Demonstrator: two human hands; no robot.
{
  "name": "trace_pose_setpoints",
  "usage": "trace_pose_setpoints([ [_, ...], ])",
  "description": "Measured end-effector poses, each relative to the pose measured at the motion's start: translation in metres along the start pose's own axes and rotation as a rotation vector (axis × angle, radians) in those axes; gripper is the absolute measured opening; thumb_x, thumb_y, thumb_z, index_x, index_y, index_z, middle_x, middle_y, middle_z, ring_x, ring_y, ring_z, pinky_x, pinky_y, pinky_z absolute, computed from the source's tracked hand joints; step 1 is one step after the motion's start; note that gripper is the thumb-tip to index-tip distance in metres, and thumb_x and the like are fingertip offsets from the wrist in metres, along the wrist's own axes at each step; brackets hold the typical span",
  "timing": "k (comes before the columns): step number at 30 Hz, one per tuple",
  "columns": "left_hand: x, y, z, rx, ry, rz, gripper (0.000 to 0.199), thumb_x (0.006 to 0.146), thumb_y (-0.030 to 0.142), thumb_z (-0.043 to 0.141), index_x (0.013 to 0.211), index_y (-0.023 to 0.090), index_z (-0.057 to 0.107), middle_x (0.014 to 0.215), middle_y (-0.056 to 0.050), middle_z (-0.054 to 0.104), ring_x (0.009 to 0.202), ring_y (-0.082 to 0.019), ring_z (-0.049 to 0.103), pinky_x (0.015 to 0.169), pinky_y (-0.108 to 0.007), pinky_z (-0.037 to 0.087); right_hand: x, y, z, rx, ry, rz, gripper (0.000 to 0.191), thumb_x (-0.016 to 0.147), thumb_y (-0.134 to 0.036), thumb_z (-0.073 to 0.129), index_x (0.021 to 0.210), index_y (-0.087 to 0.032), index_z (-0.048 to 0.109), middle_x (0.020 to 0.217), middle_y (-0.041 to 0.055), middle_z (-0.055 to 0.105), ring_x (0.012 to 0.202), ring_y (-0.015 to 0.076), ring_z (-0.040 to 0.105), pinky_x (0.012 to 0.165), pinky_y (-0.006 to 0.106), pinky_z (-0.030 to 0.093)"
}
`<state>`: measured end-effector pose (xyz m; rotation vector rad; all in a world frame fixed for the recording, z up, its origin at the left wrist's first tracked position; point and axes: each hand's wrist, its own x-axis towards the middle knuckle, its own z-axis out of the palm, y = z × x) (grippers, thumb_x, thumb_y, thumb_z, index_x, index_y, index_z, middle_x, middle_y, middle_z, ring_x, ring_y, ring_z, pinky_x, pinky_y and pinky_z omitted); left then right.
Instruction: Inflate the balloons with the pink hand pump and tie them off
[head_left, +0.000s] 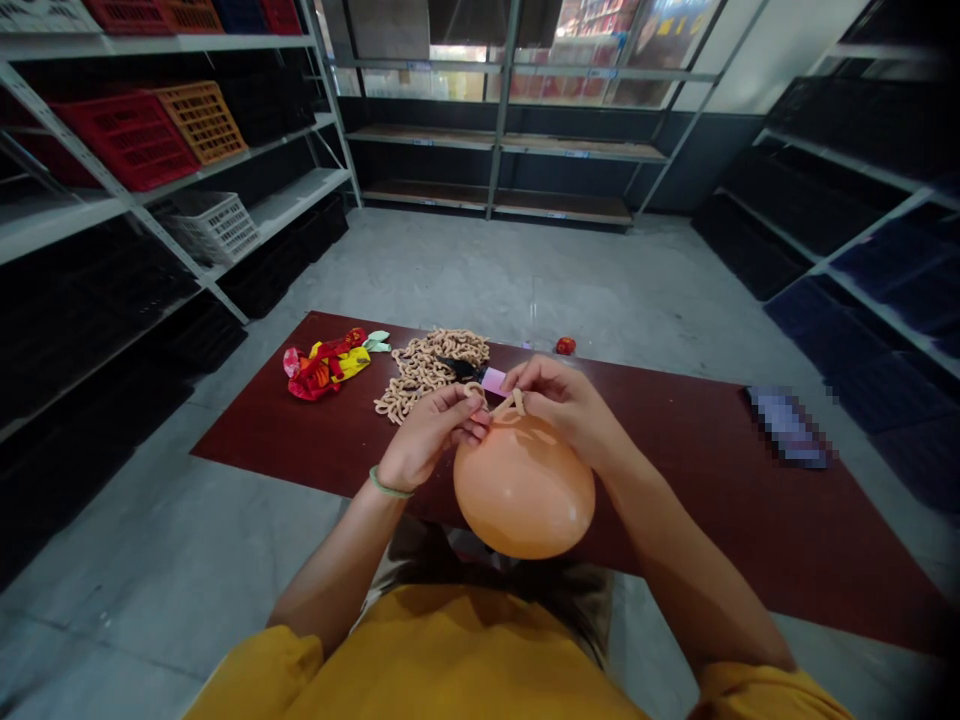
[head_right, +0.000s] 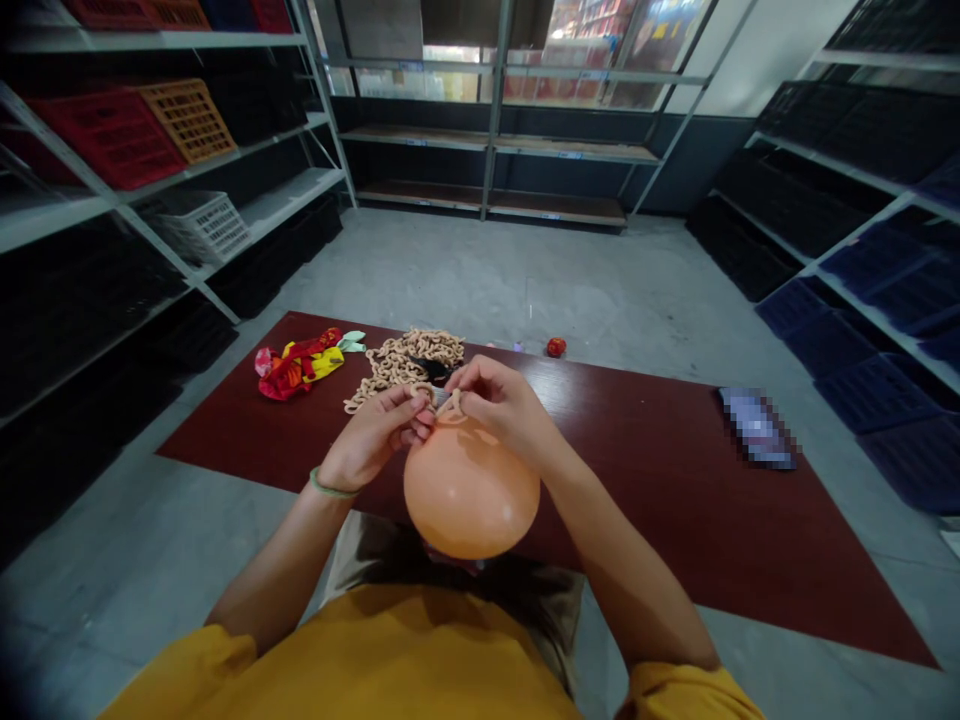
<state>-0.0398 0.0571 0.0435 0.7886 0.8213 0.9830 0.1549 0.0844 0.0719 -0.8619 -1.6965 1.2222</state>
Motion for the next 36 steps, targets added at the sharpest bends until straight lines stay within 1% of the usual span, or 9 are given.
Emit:
trace_pose_setpoints([
  [5,0.0,-0.004,0.0,-0.184,-0.007,-0.007,0.025,0.078,0.031,0.076,0.088,0.015,0.06,0.074,0.001,0.063,0.059,-0.004,0.056,0.052,-0.012,0.043,-0.004,-0.012,0.003,0.223,-0.134,0.155,0.012,0.082,-0.021,0.061,0.081,-0.021,0.049,0.078,-0.0016,0.064,0.067,0.0104,0.057,0.064,0.025,0.046],
  [9,-0.002,-0.007,-0.002,-0.303,0.022,0.013,0.024,0.077,0.026,0.077,0.088,0.015,0.059,0.076,0.002,0.06,0.055,-0.001,0.05,0.044,-0.008,0.034,-0.007,-0.008,-0.002,0.164,-0.193,0.186,0.017,0.087,-0.026,0.061,0.103,-0.021,0.058,0.082,-0.0013,0.064,0.072,0.0112,0.059,0.067,0.025,0.048],
  [11,-0.003,-0.008,-0.002,-0.308,0.038,0.022,0.024,0.076,0.027,0.078,0.086,0.015,0.059,0.075,0.003,0.059,0.052,0.0,0.047,0.041,-0.007,0.03,-0.007,-0.005,-0.006,0.064,-0.177,0.179,0.018,0.087,-0.029,0.061,0.103,-0.02,0.064,0.086,0.0009,0.066,0.077,0.0129,0.062,0.07,0.026,0.049],
  [14,-0.005,-0.01,-0.003,-0.233,0.043,0.01,0.024,0.077,0.03,0.077,0.085,0.016,0.059,0.07,0.003,0.059,0.049,-0.001,0.045,0.04,-0.009,0.029,-0.006,0.0,-0.007,-0.06,-0.118,0.16,0.009,0.086,-0.027,0.061,0.089,-0.019,0.064,0.082,0.0007,0.066,0.075,0.013,0.062,0.069,0.026,0.049],
  [19,-0.003,-0.011,-0.001,0.007,-0.029,-0.077,0.027,0.078,0.037,0.074,0.076,0.013,0.061,0.065,0.001,0.059,0.049,-0.003,0.048,0.046,-0.013,0.036,-0.003,0.007,0.002,-0.246,-0.031,0.064,0.004,0.087,-0.019,0.054,0.089,-0.022,0.055,0.083,-0.0014,0.065,0.075,0.0126,0.062,0.07,0.027,0.05],
  [21,-0.002,-0.011,0.0,0.082,-0.059,-0.103,0.027,0.077,0.036,0.075,0.076,0.012,0.063,0.065,0.0,0.06,0.051,-0.005,0.052,0.049,-0.016,0.04,-0.003,0.007,0.006,-0.282,-0.043,0.022,0.007,0.088,-0.017,0.052,0.091,-0.023,0.056,0.087,-0.0009,0.065,0.079,0.0132,0.063,0.073,0.028,0.05],
  [25,0.0,-0.008,-0.001,0.126,-0.098,-0.133,0.025,0.077,0.035,0.074,0.079,0.012,0.065,0.068,-0.002,0.062,0.054,-0.007,0.056,0.053,-0.019,0.045,-0.003,0.005,0.011,-0.156,-0.132,-0.016,0.006,0.09,-0.018,0.052,0.091,-0.023,0.055,0.101,0.002,0.066,0.089,0.0151,0.064,0.077,0.029,0.052],
  [31,0.002,-0.005,-0.002,0.192,-0.143,-0.131,0.024,0.077,0.034,0.073,0.078,0.013,0.064,0.069,-0.002,0.063,0.056,-0.009,0.059,0.056,-0.021,0.048,0.005,0.01,0.014,-0.034,-0.233,0.041,0.004,0.09,-0.018,0.051,0.088,-0.022,0.051,0.08,-0.0012,0.06,0.069,0.012,0.06,0.066,0.028,0.052],
  [36,0.004,-0.008,-0.003,0.27,-0.124,-0.093,0.023,0.078,0.034,0.072,0.079,0.013,0.064,0.067,-0.002,0.062,0.055,-0.008,0.057,0.055,-0.021,0.048,0.007,0.016,0.016,-0.236,-0.224,0.022,0.009,0.087,-0.013,0.049,0.087,-0.022,0.048,0.078,-0.0035,0.056,0.068,0.0099,0.054,0.062,0.023,0.046],
])
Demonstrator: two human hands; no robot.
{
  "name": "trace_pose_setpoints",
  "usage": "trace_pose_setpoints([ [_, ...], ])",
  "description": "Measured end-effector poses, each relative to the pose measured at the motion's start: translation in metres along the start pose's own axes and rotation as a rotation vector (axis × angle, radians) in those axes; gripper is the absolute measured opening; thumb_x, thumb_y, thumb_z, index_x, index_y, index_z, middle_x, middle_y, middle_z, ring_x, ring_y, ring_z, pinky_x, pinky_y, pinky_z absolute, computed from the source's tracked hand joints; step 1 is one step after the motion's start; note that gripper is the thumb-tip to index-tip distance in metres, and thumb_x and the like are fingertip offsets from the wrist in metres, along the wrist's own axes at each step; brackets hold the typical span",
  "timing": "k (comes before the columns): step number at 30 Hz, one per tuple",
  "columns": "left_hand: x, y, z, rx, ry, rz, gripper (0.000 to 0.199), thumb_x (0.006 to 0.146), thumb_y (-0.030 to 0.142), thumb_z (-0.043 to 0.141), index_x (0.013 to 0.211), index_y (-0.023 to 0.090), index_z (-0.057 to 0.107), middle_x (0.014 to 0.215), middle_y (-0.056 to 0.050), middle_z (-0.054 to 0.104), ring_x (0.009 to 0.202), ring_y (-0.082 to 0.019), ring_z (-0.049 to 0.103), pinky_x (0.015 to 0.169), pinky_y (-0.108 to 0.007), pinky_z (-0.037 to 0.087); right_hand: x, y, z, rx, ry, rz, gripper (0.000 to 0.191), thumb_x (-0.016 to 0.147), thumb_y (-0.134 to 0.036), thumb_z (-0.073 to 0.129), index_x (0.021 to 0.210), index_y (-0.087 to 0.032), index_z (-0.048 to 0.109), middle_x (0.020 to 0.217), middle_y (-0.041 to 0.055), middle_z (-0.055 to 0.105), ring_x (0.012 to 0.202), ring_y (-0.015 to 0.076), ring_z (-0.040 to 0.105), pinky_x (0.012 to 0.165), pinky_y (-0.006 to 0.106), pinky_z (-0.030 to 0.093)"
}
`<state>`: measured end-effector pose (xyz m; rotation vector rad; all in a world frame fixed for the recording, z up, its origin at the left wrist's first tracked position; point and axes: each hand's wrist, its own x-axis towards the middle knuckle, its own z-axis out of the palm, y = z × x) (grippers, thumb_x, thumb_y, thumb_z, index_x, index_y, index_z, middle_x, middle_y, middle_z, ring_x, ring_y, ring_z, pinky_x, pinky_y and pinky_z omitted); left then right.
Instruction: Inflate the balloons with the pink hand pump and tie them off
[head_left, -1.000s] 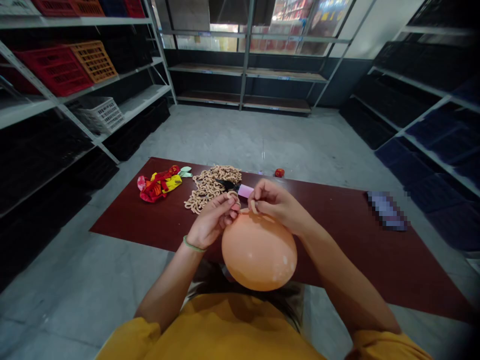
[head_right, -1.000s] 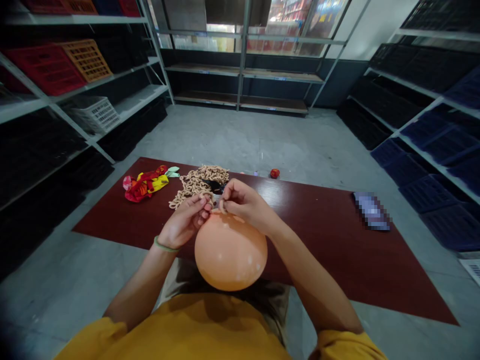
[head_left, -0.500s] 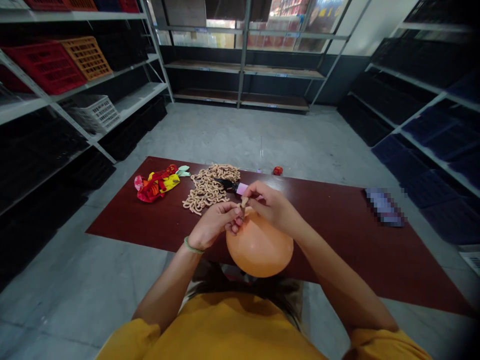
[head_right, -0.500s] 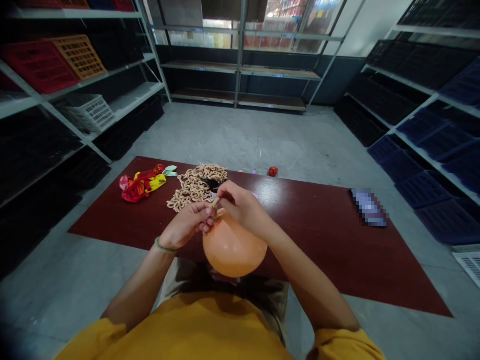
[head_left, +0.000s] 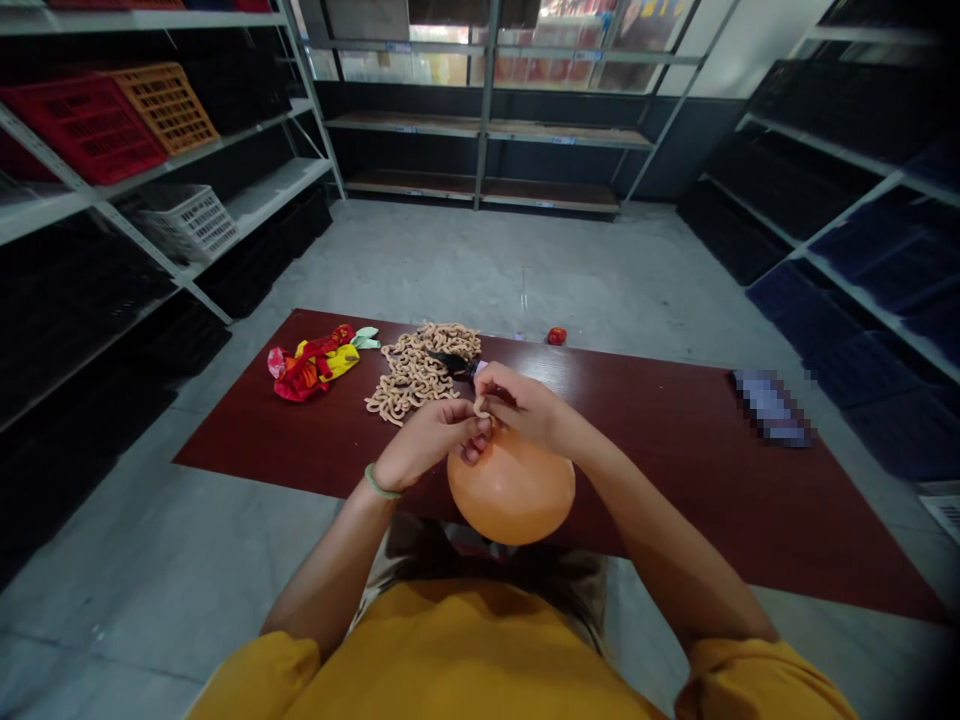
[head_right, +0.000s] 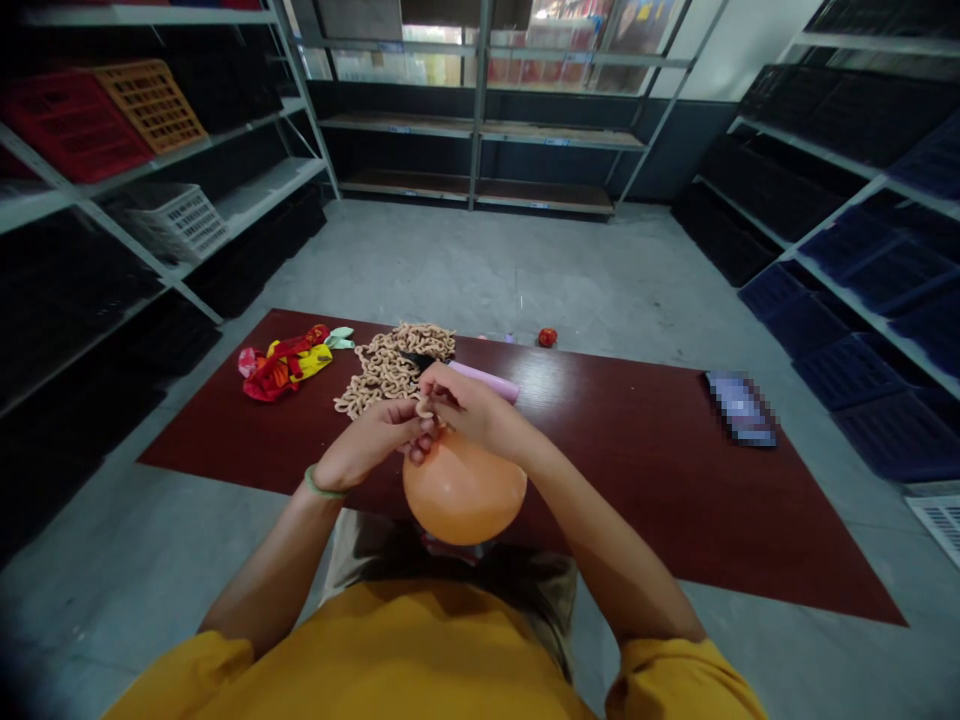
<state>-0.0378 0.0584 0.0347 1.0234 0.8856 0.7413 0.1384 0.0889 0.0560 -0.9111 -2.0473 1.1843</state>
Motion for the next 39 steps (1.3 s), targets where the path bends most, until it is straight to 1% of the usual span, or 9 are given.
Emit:
trace_pose_setpoints([
  [5,0.001,-0.002,0.0,0.033,0.017,0.026,0.023,0.078,0.035,0.072,0.08,0.013,0.065,0.066,-0.001,0.06,0.054,-0.008,0.056,0.054,-0.021,0.048,-0.002,0.005,0.0,-0.105,-0.076,-0.012,0.011,0.094,-0.017,0.038,0.092,-0.024,0.046,0.079,-0.0038,0.06,0.067,0.01,0.057,0.062,0.023,0.046],
  [9,0.0,-0.002,-0.001,0.086,0.046,0.037,0.024,0.077,0.036,0.072,0.076,0.014,0.063,0.064,0.0,0.06,0.051,-0.008,0.055,0.052,-0.02,0.047,0.003,0.002,-0.006,-0.151,-0.061,-0.002,0.006,0.09,-0.018,0.047,0.09,-0.023,0.05,0.079,-0.0034,0.063,0.07,0.0107,0.059,0.063,0.023,0.046],
  [16,-0.003,-0.002,0.0,0.307,0.105,0.116,0.029,0.079,0.039,0.07,0.066,0.015,0.061,0.056,0.0,0.059,0.046,-0.01,0.054,0.045,-0.021,0.042,0.025,-0.015,-0.013,0.185,-0.31,0.191,0.005,0.082,-0.02,0.059,0.079,-0.022,0.062,0.07,-0.003,0.069,0.063,0.0133,0.065,0.06,0.026,0.052],
  [21,-0.002,-0.007,-0.002,0.165,0.058,0.129,0.029,0.084,0.04,0.063,0.072,0.014,0.067,0.065,-0.003,0.063,0.053,-0.011,0.058,0.052,-0.022,0.048,0.024,-0.008,-0.011,0.268,-0.233,0.122,0.008,0.087,-0.025,0.058,0.094,-0.022,0.057,0.076,-0.004,0.065,0.063,0.0102,0.061,0.06,0.024,0.049],
  [24,0.0,-0.01,-0.004,-0.024,0.111,0.158,0.026,0.083,0.039,0.065,0.076,0.014,0.067,0.072,-0.003,0.062,0.059,-0.01,0.058,0.053,-0.02,0.048,0.01,-0.006,-0.009,0.1,-0.129,0.071,0.01,0.092,-0.023,0.05,0.101,-0.022,0.051,0.08,-0.0029,0.065,0.069,0.0123,0.062,0.065,0.026,0.048],
  [28,0.001,-0.012,0.0,-0.18,0.156,0.155,0.028,0.081,0.04,0.069,0.077,0.012,0.067,0.07,-0.002,0.059,0.059,-0.009,0.054,0.054,-0.02,0.047,-0.012,-0.012,-0.002,-0.512,0.082,-0.044,0.014,0.096,-0.021,0.043,0.094,-0.02,0.057,0.088,0.0046,0.066,0.083,0.0193,0.059,0.077,0.034,0.044],
  [31,0.001,-0.011,0.005,-0.216,0.216,0.163,0.028,0.078,0.039,0.073,0.077,0.011,0.068,0.068,-0.002,0.06,0.057,-0.008,0.054,0.054,-0.019,0.047,-0.023,-0.018,0.008,-0.85,0.154,-0.152,0.025,0.098,-0.017,0.037,0.087,-0.017,0.059,0.084,0.0084,0.065,0.079,0.0219,0.055,0.074,0.035,0.042],
  [36,-0.001,-0.008,0.01,-0.256,0.233,0.186,0.024,0.077,0.033,0.075,0.078,0.011,0.068,0.068,-0.001,0.06,0.055,-0.006,0.053,0.053,-0.017,0.047,-0.028,-0.019,0.02,-0.948,0.261,-0.234,0.028,0.098,-0.017,0.037,0.084,-0.016,0.061,0.077,0.0075,0.065,0.07,0.0199,0.053,0.066,0.033,0.039],
  [39,-0.001,-0.01,0.01,-0.24,0.219,0.19,0.022,0.077,0.032,0.075,0.075,0.012,0.066,0.067,0.0,0.06,0.053,-0.006,0.053,0.052,-0.016,0.047,-0.03,-0.02,0.016,-0.893,0.239,-0.193,0.025,0.097,-0.023,0.043,0.084,-0.017,0.062,0.074,0.0063,0.065,0.07,0.0197,0.054,0.065,0.033,0.039],
])
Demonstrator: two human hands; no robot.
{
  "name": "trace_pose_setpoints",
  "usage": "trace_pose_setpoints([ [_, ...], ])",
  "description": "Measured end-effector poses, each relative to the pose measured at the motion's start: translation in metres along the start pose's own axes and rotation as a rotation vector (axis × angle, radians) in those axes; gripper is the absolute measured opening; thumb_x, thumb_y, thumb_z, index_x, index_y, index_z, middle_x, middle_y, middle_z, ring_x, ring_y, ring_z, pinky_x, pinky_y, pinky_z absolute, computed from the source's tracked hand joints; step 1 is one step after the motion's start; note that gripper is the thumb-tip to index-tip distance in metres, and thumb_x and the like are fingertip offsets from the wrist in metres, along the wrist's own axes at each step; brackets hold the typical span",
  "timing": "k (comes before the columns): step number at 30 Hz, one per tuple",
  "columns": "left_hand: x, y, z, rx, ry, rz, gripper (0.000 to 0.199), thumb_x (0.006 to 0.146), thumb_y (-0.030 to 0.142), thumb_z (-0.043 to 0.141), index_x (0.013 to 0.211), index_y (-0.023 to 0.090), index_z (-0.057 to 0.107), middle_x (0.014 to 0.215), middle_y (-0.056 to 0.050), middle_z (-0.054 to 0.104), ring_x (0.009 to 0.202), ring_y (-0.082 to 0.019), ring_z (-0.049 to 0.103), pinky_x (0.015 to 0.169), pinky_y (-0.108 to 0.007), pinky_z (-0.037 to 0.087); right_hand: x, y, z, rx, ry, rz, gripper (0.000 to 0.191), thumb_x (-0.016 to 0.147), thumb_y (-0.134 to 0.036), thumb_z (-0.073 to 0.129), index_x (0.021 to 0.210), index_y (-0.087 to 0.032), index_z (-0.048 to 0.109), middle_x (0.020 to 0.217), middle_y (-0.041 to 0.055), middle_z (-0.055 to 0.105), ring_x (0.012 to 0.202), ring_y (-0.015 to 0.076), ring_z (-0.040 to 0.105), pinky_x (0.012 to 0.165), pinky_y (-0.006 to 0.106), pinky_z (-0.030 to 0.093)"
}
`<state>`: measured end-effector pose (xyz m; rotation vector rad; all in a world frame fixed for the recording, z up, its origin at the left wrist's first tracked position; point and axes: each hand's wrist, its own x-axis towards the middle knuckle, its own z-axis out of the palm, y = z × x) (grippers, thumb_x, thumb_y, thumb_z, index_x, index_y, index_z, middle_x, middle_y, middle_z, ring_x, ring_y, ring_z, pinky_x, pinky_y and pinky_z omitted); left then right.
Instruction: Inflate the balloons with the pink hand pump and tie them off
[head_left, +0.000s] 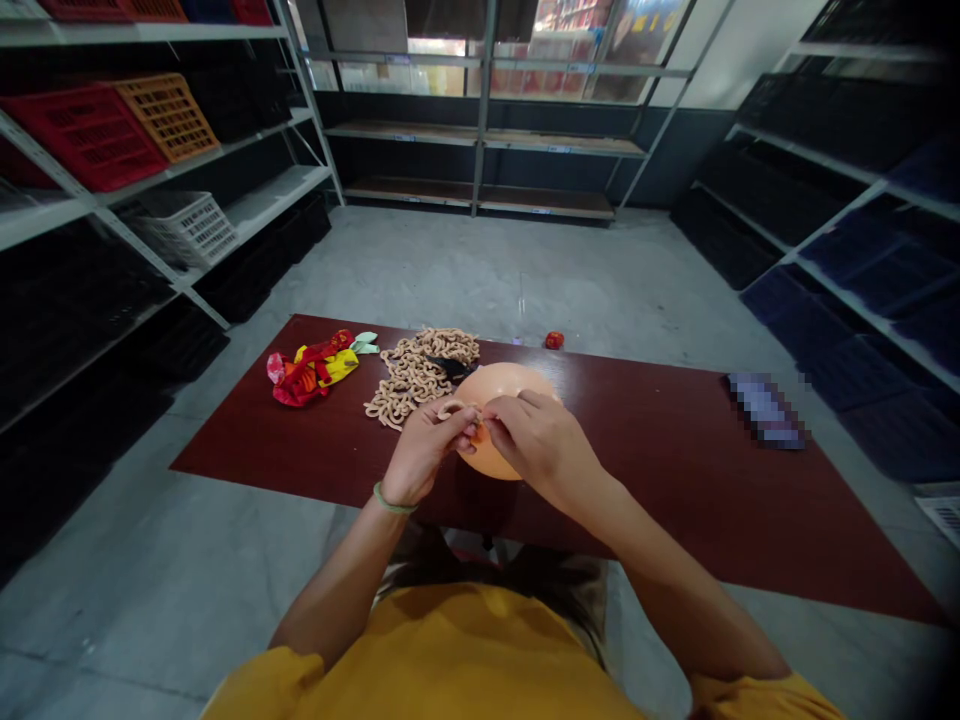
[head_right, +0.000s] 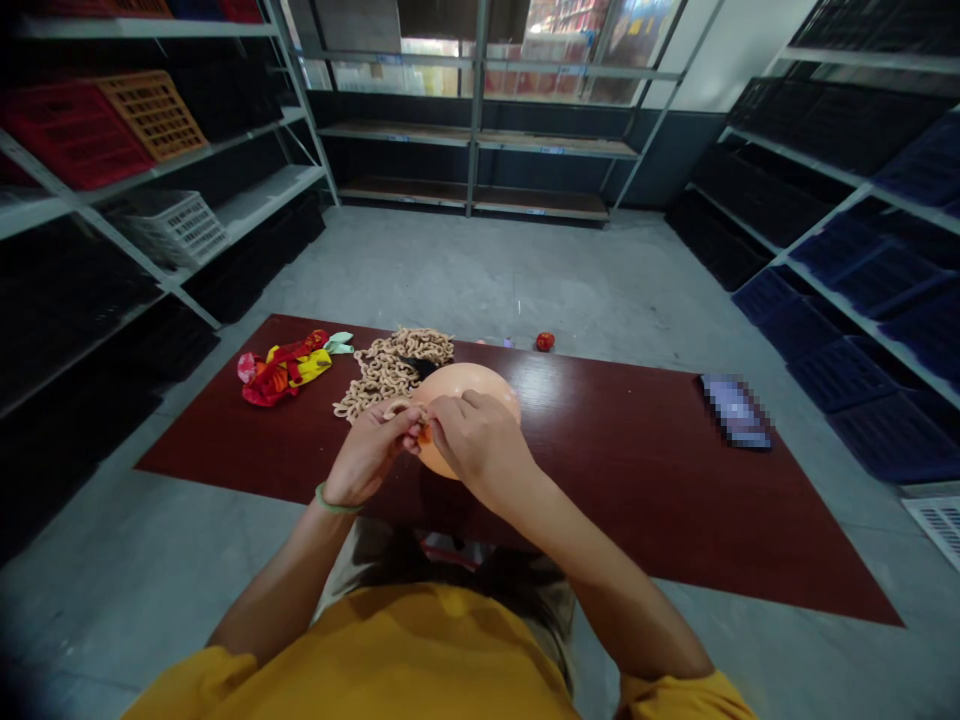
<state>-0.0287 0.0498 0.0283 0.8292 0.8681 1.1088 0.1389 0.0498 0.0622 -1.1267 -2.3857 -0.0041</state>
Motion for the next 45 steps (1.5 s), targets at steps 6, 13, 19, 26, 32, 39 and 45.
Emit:
trace_pose_setpoints([
  [6,0.0,-0.002,-0.004,0.136,-0.039,0.053,0.022,0.079,0.032,0.072,0.074,0.013,0.064,0.066,0.0,0.062,0.053,-0.008,0.057,0.053,-0.018,0.051,0.001,0.013,-0.006,0.26,0.0,0.066,0.013,0.094,-0.025,0.053,0.093,-0.021,0.066,0.094,0.0059,0.064,0.09,0.02,0.056,0.083,0.036,0.045],
  [13,0.003,0.001,-0.011,0.249,-0.121,0.101,0.02,0.081,0.033,0.07,0.082,0.014,0.064,0.067,-0.001,0.065,0.059,-0.01,0.061,0.055,-0.02,0.052,0.006,0.017,0.008,0.263,0.038,0.066,0.006,0.085,-0.019,0.063,0.082,-0.022,0.068,0.089,0.0052,0.06,0.086,0.0204,0.051,0.08,0.036,0.044],
  [19,0.007,0.005,-0.009,0.288,-0.085,0.129,0.017,0.08,0.03,0.07,0.085,0.015,0.062,0.067,0.0,0.065,0.059,-0.011,0.062,0.056,-0.02,0.052,0.007,0.01,0.009,0.361,0.116,0.138,0.011,0.077,-0.011,0.064,0.074,-0.021,0.06,0.084,0.0031,0.057,0.084,0.0193,0.051,0.077,0.034,0.043],
  [26,0.011,-0.002,-0.004,0.33,0.052,0.337,0.006,0.081,0.023,0.066,0.083,0.017,0.065,0.065,0.002,0.062,0.052,-0.009,0.057,0.051,-0.019,0.048,0.006,0.004,0.017,0.306,0.243,0.137,0.01,0.077,-0.016,0.061,0.071,-0.022,0.057,0.078,0.003,0.057,0.082,0.0207,0.053,0.077,0.037,0.044],
  [32,0.025,-0.014,-0.011,0.197,0.073,0.352,0.012,0.079,0.027,0.068,0.086,0.017,0.07,0.064,0.001,0.063,0.048,-0.009,0.055,0.047,-0.02,0.046,0.013,0.014,0.009,0.376,0.217,0.122,0.009,0.085,-0.021,0.06,0.081,-0.023,0.067,0.084,0.0033,0.061,0.088,0.0199,0.056,0.083,0.038,0.045],
  [39,0.028,-0.012,-0.01,0.149,0.073,0.308,0.015,0.075,0.027,0.073,0.086,0.016,0.071,0.065,0.001,0.065,0.048,-0.008,0.056,0.048,-0.02,0.045,0.023,0.026,0.014,0.44,0.114,0.192,0.009,0.085,-0.029,0.065,0.082,-0.024,0.072,0.085,0.0037,0.065,0.088,0.0203,0.058,0.083,0.039,0.046],
  [45,0.025,-0.01,-0.009,0.128,0.107,0.275,0.016,0.072,0.026,0.075,0.085,0.016,0.071,0.066,0.001,0.064,0.048,-0.007,0.054,0.047,-0.019,0.043,0.022,0.028,0.02,0.515,0.109,0.209,0.01,0.085,-0.024,0.063,0.076,-0.023,0.068,0.084,0.001,0.066,0.085,0.0177,0.058,0.082,0.036,0.044],
])
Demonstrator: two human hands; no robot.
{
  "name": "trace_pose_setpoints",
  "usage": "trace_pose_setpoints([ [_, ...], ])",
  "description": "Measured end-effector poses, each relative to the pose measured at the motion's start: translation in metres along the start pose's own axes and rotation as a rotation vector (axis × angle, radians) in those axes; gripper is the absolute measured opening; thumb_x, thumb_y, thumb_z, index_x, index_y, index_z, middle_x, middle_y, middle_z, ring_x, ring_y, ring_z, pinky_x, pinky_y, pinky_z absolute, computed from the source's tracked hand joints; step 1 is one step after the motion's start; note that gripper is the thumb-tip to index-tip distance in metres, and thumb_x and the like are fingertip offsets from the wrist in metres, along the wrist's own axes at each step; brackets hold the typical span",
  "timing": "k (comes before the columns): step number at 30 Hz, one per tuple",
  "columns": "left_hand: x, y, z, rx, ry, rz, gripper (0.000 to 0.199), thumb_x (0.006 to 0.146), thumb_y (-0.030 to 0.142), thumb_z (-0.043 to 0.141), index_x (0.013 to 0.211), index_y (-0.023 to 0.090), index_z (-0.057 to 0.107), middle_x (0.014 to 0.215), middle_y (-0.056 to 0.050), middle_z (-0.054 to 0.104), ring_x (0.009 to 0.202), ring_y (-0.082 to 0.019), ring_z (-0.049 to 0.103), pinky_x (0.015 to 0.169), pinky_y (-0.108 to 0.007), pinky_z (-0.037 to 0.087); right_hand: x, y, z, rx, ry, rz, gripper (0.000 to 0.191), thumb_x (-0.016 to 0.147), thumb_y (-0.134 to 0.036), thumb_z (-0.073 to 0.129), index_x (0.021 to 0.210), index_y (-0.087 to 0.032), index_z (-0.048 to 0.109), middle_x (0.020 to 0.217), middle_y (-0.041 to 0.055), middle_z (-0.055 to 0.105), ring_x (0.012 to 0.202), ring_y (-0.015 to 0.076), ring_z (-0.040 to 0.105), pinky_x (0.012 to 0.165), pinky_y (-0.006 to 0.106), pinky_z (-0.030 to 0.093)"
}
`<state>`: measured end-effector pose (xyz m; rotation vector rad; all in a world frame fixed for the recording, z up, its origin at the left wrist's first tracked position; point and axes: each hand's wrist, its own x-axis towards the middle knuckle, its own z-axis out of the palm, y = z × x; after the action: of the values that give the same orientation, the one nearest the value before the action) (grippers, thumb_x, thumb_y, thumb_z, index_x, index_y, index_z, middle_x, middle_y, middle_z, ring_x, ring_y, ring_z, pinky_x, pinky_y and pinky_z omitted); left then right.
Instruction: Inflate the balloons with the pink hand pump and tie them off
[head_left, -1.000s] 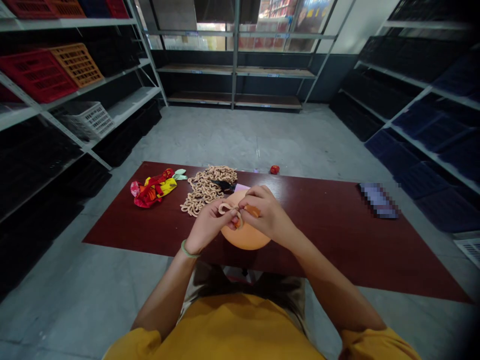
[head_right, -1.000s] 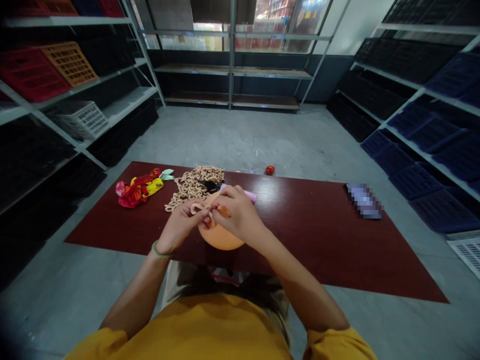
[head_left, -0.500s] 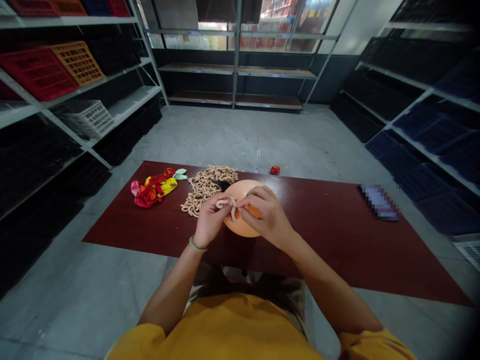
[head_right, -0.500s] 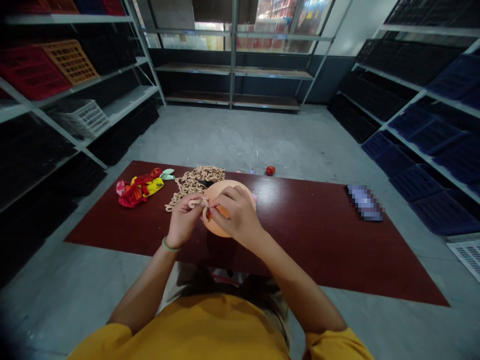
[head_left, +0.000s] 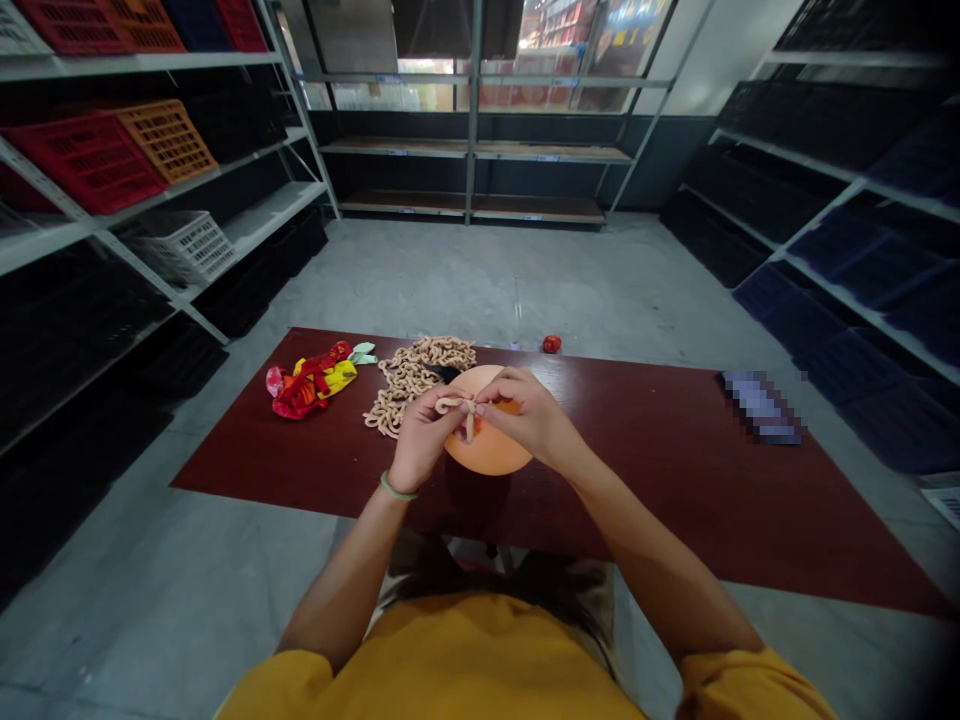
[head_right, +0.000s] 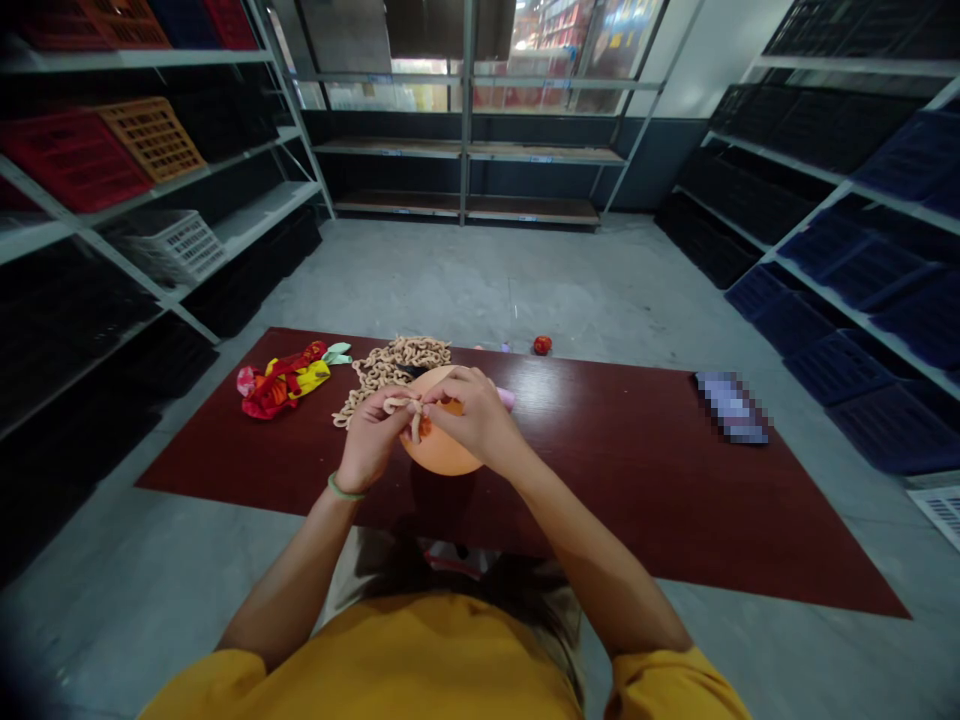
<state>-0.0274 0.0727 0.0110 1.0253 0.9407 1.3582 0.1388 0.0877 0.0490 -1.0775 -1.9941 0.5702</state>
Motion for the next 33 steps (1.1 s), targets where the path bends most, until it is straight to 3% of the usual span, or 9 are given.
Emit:
trace_pose_setpoints([
  [10,-0.004,0.002,0.008,-0.272,0.017,-0.121,0.02,0.072,0.029,0.077,0.087,0.016,0.072,0.066,0.001,0.065,0.054,-0.008,0.056,0.047,-0.017,0.045,-0.007,-0.013,-0.004,-0.174,0.015,-0.061,0.007,0.084,-0.02,0.061,0.079,-0.022,0.065,0.085,0.0015,0.061,0.086,0.0197,0.052,0.081,0.036,0.037],
  [18,-0.007,0.011,0.01,-0.321,-0.035,-0.185,0.02,0.071,0.027,0.078,0.084,0.014,0.069,0.061,0.002,0.058,0.047,-0.004,0.046,0.045,-0.016,0.042,-0.008,-0.015,-0.013,-0.19,-0.017,-0.118,0.008,0.088,-0.021,0.059,0.081,-0.023,0.063,0.089,0.0024,0.062,0.087,0.0203,0.051,0.079,0.037,0.038],
  [25,-0.003,0.015,0.005,-0.385,0.027,-0.251,0.024,0.067,0.025,0.081,0.081,0.014,0.066,0.063,0.003,0.057,0.046,-0.002,0.043,0.045,-0.013,0.038,-0.013,-0.016,-0.016,-0.173,-0.021,-0.172,0.009,0.088,-0.02,0.057,0.081,-0.022,0.061,0.087,0.0034,0.06,0.086,0.0206,0.051,0.078,0.036,0.04],
  [33,-0.004,0.018,0.01,-0.426,0.061,-0.233,0.022,0.068,0.024,0.081,0.082,0.014,0.067,0.061,0.004,0.056,0.046,-0.001,0.042,0.041,-0.011,0.032,-0.017,-0.027,-0.009,-0.423,0.035,-0.24,0.011,0.084,-0.019,0.058,0.074,-0.023,0.06,0.085,0.0027,0.064,0.089,0.0224,0.051,0.079,0.038,0.037],
])
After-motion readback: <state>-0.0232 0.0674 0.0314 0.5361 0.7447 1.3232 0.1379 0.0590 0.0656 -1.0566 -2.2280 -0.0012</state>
